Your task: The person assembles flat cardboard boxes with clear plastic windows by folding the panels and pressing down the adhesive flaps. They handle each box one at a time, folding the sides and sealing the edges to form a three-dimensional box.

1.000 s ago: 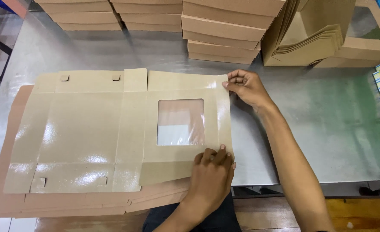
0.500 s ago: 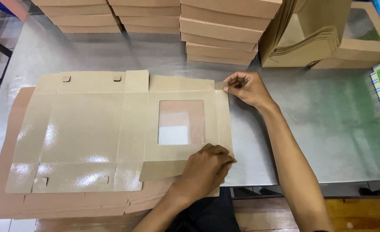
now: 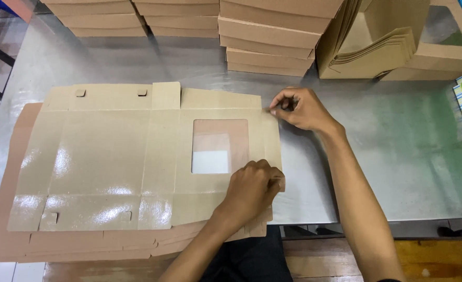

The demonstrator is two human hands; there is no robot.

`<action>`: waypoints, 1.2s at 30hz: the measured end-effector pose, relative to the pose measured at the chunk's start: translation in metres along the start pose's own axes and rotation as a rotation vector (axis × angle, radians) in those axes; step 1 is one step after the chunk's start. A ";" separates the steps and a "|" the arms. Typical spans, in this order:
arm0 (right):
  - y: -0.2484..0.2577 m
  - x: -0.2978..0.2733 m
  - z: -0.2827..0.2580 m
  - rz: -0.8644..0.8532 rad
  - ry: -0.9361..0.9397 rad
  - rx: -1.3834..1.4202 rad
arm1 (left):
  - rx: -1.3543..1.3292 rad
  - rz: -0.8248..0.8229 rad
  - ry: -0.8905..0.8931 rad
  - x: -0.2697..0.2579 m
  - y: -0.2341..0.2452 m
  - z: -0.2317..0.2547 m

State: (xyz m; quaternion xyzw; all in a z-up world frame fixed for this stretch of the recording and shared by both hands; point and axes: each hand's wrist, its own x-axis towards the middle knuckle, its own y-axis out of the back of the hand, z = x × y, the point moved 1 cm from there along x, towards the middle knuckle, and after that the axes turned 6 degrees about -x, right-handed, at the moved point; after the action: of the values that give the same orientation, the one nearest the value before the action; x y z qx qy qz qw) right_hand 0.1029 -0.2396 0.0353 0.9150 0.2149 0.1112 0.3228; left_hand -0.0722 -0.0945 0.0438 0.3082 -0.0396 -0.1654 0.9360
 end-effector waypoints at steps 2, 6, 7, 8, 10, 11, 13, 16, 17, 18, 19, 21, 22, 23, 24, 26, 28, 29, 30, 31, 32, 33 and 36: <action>-0.002 0.002 0.010 0.026 0.018 -0.015 | -0.073 -0.045 -0.021 -0.014 0.019 0.014; -0.008 0.009 0.028 0.067 -0.019 -0.160 | -0.123 -0.193 -0.229 -0.050 0.030 -0.006; -0.009 0.009 0.027 0.063 -0.017 -0.159 | -0.124 -0.189 -0.225 -0.059 0.037 -0.014; -0.010 0.009 0.025 0.079 -0.012 -0.219 | -0.073 -0.175 -0.254 -0.069 0.045 -0.022; -0.012 0.008 0.024 0.092 -0.002 -0.278 | -0.021 -0.156 -0.279 -0.085 0.059 -0.037; -0.013 0.007 0.022 0.115 0.023 -0.332 | 0.039 -0.139 -0.246 -0.092 0.067 -0.044; -0.017 0.004 0.018 0.134 0.047 -0.383 | 0.097 -0.123 -0.209 -0.102 0.081 -0.054; -0.022 0.001 0.003 0.220 0.176 -0.529 | 0.101 -0.125 -0.118 -0.107 0.096 -0.064; -0.024 -0.003 -0.002 0.219 0.195 -0.543 | 0.113 -0.093 -0.158 -0.106 0.098 -0.067; -0.026 -0.007 -0.008 0.218 0.214 -0.556 | 0.125 -0.060 -0.199 -0.106 0.099 -0.070; -0.026 -0.017 -0.018 0.225 0.211 -0.565 | 0.123 -0.060 -0.211 -0.105 0.099 -0.069; -0.031 -0.036 -0.039 0.124 0.220 -0.384 | 0.137 -0.099 -0.163 -0.106 0.101 -0.068; -0.033 -0.051 -0.051 0.128 0.218 -0.384 | 0.139 -0.102 -0.165 -0.106 0.100 -0.072; -0.034 -0.068 -0.060 0.055 0.108 -0.302 | 0.151 -0.076 -0.207 -0.105 0.096 -0.077; -0.035 -0.084 -0.069 -0.017 -0.003 -0.218 | 0.162 -0.050 -0.249 -0.104 0.092 -0.081; -0.040 -0.110 -0.068 -0.036 -0.096 -0.180 | 0.150 -0.058 -0.261 -0.102 0.096 -0.079; -0.048 -0.134 -0.062 -0.060 -0.193 -0.134 | 0.137 -0.071 -0.264 -0.101 0.104 -0.068; -0.050 -0.142 -0.057 0.009 -0.205 -0.079 | 0.121 -0.135 -0.170 -0.098 0.110 -0.059; -0.052 -0.151 -0.052 0.079 -0.215 -0.024 | 0.105 -0.200 -0.075 -0.096 0.117 -0.049; -0.053 -0.154 -0.049 0.076 -0.215 -0.025 | 0.103 -0.198 -0.073 -0.092 0.119 -0.050; -0.053 -0.157 -0.048 0.105 -0.171 0.000 | 0.072 -0.193 -0.069 -0.088 0.121 -0.050; -0.053 -0.159 -0.045 0.135 -0.125 0.023 | 0.041 -0.187 -0.067 -0.083 0.123 -0.050; -0.057 -0.160 -0.042 0.135 -0.105 0.039 | 0.046 -0.183 -0.070 -0.068 0.123 -0.067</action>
State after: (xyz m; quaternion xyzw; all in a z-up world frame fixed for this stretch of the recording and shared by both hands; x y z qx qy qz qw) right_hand -0.0711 -0.2513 0.0208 0.9381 0.1374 0.0804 0.3076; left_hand -0.0896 0.0594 0.0645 0.3261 -0.0476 -0.2597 0.9077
